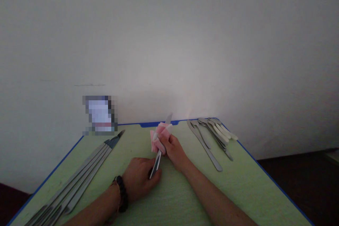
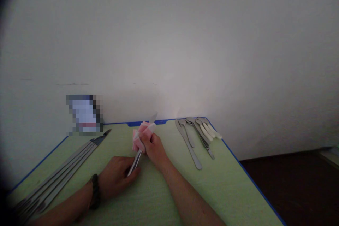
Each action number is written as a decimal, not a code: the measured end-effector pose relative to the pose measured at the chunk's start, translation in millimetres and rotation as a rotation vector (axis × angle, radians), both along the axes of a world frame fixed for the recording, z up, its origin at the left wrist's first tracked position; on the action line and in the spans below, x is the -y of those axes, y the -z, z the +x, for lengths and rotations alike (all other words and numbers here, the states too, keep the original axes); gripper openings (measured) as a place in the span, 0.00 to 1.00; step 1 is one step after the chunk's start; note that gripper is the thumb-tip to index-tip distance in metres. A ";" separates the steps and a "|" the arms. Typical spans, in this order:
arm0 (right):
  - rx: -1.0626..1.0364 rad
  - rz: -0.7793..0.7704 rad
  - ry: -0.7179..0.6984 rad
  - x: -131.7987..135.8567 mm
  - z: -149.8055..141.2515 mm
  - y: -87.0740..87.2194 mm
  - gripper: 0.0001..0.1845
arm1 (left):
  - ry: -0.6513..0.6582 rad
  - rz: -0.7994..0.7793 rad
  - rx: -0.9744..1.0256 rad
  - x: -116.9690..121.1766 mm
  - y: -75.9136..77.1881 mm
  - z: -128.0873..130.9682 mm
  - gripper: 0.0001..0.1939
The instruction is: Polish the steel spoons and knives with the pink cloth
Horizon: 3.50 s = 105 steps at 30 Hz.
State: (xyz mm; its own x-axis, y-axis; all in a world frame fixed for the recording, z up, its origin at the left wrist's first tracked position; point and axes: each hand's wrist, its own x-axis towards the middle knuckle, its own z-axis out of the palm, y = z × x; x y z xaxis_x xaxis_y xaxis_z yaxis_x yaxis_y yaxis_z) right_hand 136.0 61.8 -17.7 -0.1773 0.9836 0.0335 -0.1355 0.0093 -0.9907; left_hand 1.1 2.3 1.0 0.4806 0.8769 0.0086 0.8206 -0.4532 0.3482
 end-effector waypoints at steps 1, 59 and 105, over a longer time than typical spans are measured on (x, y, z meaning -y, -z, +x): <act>-0.030 -0.032 0.006 -0.4 -0.3 0.3 0.21 | 0.001 -0.005 0.005 -0.2 -0.1 -0.5 0.15; -0.428 -0.223 0.013 -2.1 -0.4 -2.0 0.19 | 0.137 -0.030 0.056 -0.5 4.6 -10.3 0.13; -0.513 -0.151 0.211 -8.5 -2.8 -3.8 0.26 | 0.121 -0.047 0.052 -0.3 -0.1 -6.2 0.12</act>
State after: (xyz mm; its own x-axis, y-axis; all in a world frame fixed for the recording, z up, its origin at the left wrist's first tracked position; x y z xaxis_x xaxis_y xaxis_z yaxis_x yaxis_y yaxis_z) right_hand 133.2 70.3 -13.9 0.0249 0.9965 -0.0802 -0.6094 -0.0484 -0.7914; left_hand -5.1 2.6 1.1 0.5833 0.8123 -0.0035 0.7409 -0.5302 0.4123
